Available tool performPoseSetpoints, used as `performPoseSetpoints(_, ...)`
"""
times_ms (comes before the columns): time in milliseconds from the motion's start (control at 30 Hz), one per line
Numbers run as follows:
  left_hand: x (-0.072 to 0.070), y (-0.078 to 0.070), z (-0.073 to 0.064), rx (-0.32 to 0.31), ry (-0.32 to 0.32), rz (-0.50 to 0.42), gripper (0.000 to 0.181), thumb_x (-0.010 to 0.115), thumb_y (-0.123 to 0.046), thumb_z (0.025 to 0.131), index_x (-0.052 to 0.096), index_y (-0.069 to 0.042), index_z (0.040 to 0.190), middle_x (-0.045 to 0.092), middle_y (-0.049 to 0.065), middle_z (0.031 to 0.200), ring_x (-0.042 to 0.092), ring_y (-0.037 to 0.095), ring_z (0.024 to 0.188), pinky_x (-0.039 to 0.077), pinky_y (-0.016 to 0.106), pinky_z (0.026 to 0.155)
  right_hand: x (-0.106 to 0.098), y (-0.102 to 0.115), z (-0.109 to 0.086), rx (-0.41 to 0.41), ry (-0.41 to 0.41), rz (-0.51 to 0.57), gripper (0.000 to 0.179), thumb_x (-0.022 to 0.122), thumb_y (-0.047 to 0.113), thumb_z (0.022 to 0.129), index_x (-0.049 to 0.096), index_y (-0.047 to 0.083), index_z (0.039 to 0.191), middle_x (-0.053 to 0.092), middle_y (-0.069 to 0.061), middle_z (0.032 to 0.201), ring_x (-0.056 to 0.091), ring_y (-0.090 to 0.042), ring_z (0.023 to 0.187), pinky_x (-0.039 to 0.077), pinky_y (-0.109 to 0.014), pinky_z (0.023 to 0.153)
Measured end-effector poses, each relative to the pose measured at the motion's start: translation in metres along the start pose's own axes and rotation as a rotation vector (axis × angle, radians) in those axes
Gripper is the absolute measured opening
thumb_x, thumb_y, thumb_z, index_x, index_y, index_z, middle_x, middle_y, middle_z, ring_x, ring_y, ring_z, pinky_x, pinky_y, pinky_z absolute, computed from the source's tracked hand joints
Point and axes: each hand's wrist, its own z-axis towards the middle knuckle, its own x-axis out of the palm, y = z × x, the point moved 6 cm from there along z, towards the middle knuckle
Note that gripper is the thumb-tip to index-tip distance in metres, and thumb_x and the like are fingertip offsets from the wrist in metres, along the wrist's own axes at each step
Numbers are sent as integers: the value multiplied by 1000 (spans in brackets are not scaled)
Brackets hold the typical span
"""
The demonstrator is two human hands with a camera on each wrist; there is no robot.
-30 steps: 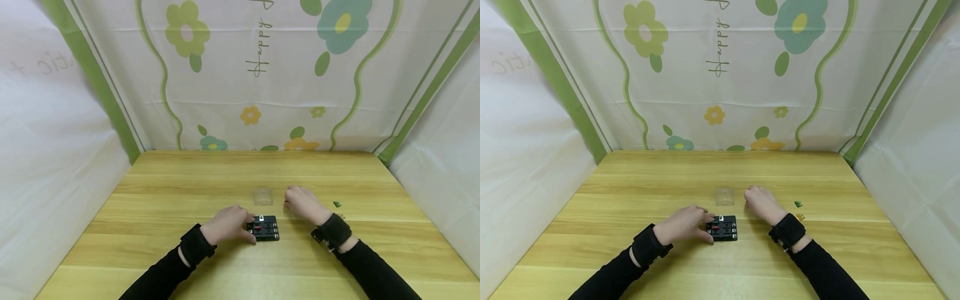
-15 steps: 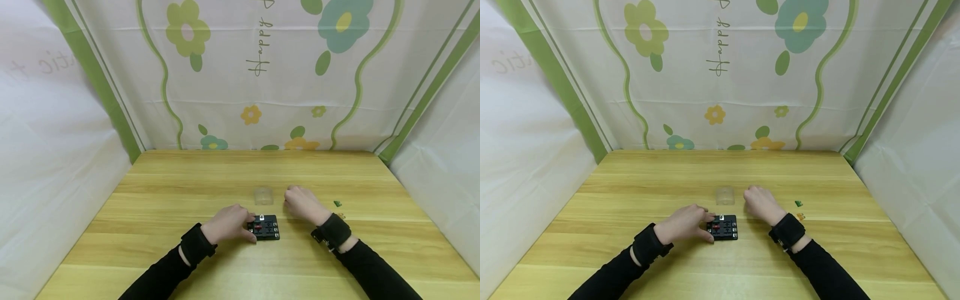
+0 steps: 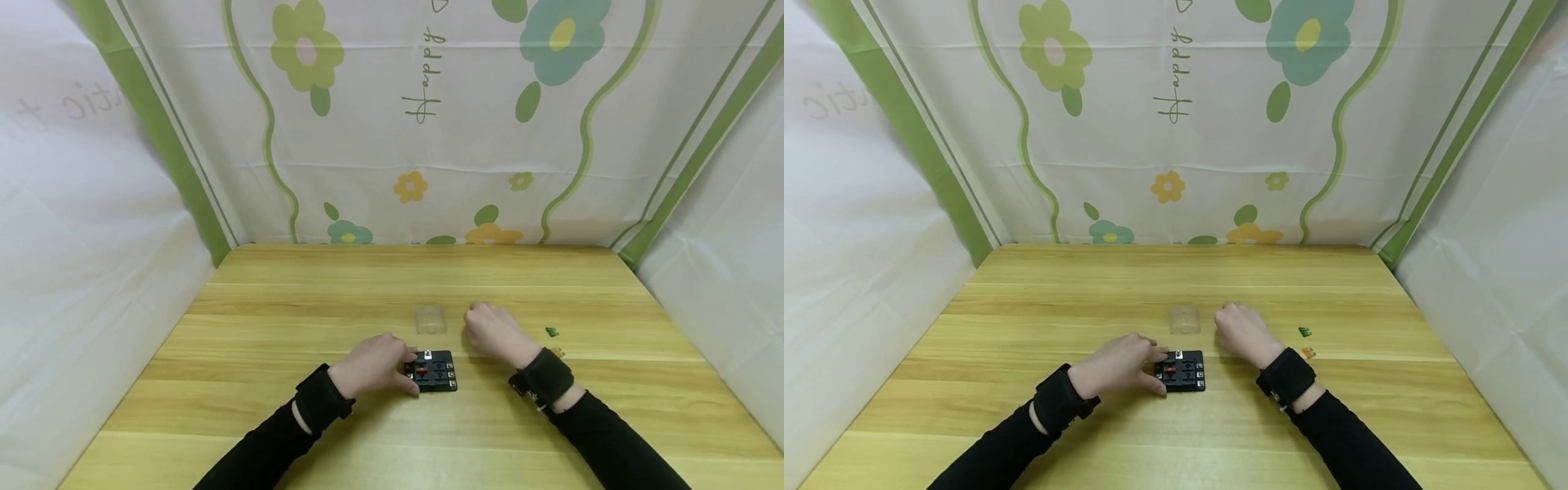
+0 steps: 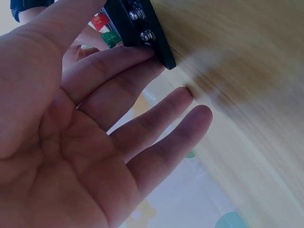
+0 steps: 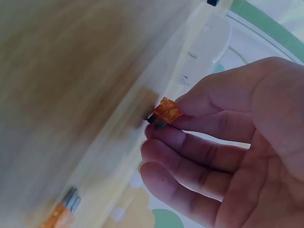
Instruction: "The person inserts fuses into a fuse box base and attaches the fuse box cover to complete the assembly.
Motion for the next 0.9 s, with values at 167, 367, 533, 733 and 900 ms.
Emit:
performPoseSetpoints(167, 0, 0, 0, 4, 1, 11, 57, 82, -45, 76, 73, -7, 117, 63, 4, 126, 63, 20, 109, 48, 28, 90, 0, 0, 0, -2, -9, -5, 17, 62, -7, 79, 60, 5, 66, 53, -6, 69, 48, -17, 56, 44, -29, 47)
performPoseSetpoints(367, 0, 0, 0, 7, -6, 4, 56, 83, -45, 76, 73, -7, 116, 64, 5, 125, 63, 20, 110, 48, 29, 91, -1, -1, 0, 8, -27, -70, 16, 63, -7, 74, 60, 5, 64, 52, -6, 67, 47, -17, 55, 42, -27, 43)
performPoseSetpoints(533, 0, 1, 0, 5, -8, -3, 55, 83, -45, 76, 74, -8, 115, 63, 4, 126, 62, 21, 110, 48, 29, 90, -4, -2, 0, 10, -65, -152, 19, 64, -8, 73, 58, 5, 61, 50, -7, 63, 44, -17, 53, 39, -27, 40)
performPoseSetpoints(733, 0, 1, 0, -4, 2, -11, 56, 82, -46, 76, 73, -8, 116, 62, 4, 128, 64, 22, 108, 48, 25, 86, -6, -1, 0, 6, -62, -156, 20, 65, -7, 74, 58, 6, 61, 51, -7, 64, 44, -16, 53, 39, -26, 40)
performPoseSetpoints(900, 0, 1, -1, -1, 1, -10, 55, 82, -45, 76, 73, -8, 116, 63, 4, 127, 66, 20, 101, 47, 21, 80, -7, 0, 0, 5, -59, -142, 21, 66, -6, 77, 58, 6, 62, 51, -6, 64, 44, -16, 53, 38, -26, 40)
